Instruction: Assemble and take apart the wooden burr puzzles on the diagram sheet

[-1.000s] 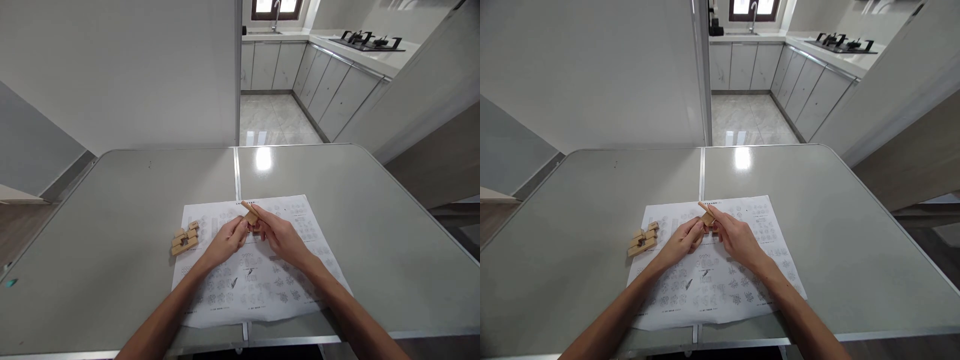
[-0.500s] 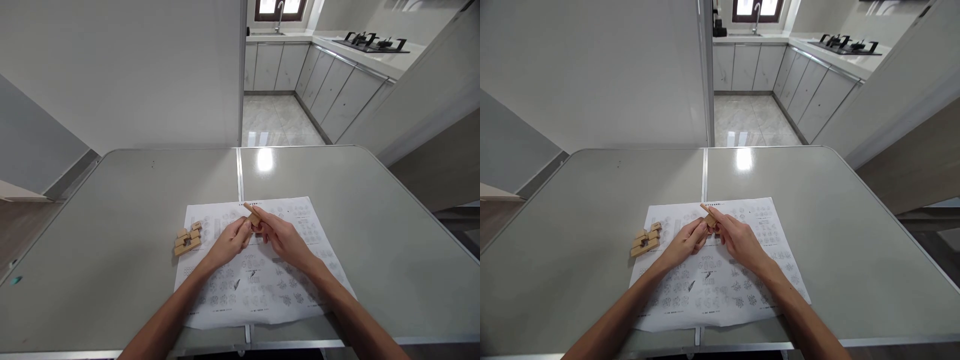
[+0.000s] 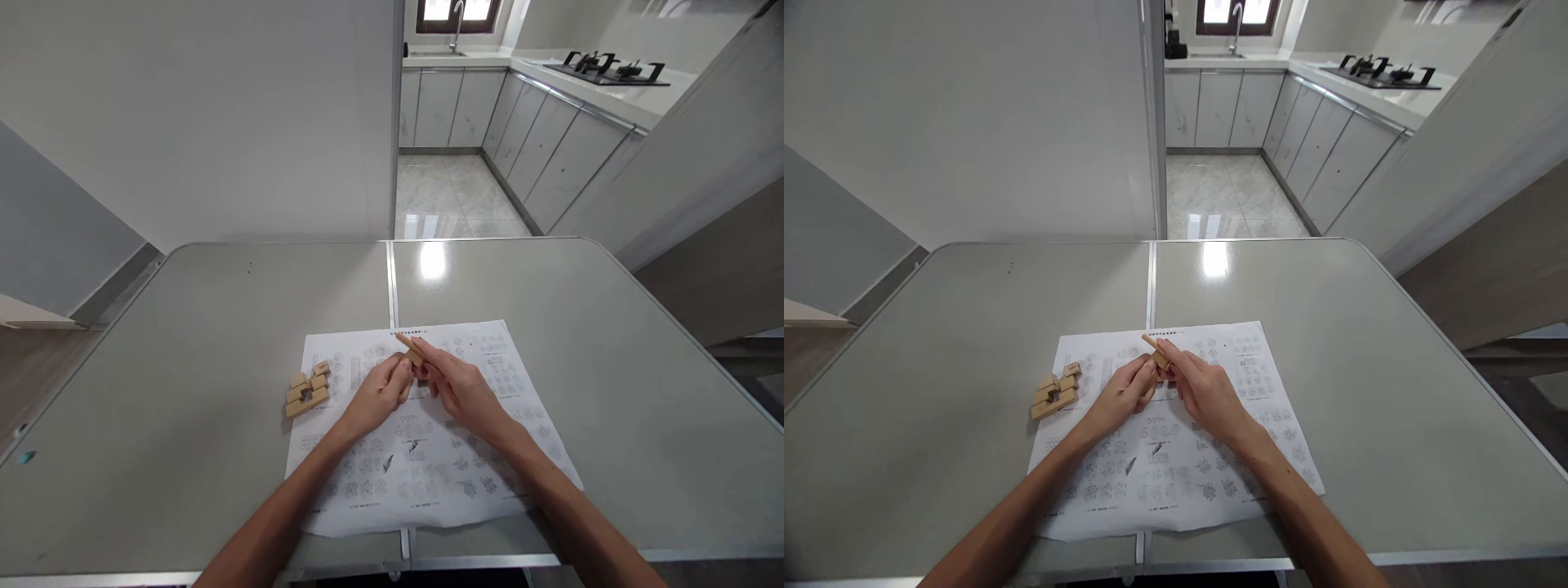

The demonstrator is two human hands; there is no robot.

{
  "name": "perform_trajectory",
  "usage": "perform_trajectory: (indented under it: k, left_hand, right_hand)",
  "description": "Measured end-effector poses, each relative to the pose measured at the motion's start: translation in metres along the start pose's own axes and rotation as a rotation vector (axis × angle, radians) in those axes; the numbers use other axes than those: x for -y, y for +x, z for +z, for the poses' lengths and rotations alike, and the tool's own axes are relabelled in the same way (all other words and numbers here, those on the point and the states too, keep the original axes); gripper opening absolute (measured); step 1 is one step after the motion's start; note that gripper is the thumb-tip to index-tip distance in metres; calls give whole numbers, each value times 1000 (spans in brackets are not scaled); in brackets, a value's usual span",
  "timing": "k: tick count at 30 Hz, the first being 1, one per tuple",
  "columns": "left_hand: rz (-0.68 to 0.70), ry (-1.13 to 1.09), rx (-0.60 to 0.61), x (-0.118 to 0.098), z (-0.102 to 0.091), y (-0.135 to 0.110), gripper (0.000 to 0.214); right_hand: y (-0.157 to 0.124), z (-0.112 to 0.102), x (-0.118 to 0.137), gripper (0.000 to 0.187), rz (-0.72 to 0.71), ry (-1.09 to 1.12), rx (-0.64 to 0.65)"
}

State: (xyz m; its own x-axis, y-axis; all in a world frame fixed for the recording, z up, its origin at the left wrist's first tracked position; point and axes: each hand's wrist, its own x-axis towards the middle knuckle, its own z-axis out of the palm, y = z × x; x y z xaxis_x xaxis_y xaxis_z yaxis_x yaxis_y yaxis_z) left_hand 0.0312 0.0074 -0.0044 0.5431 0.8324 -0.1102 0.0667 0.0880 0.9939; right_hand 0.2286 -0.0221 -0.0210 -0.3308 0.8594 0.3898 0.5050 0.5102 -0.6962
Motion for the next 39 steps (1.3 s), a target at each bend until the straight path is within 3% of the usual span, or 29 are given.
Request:
perform_trajectory:
  k: [4,14,39]
  left_hand:
    - [-4,-14,-40,3,2,2,41]
    - [-52,-151,12,1,3,2,38]
    - [-78,1,-5,2,3,1,54]
  right_hand:
    - [1,3,6,71,-10,-19,22]
    - [0,7,3,54,5,-73,-57]
    - [0,7,-3,44,-83,-188,-122]
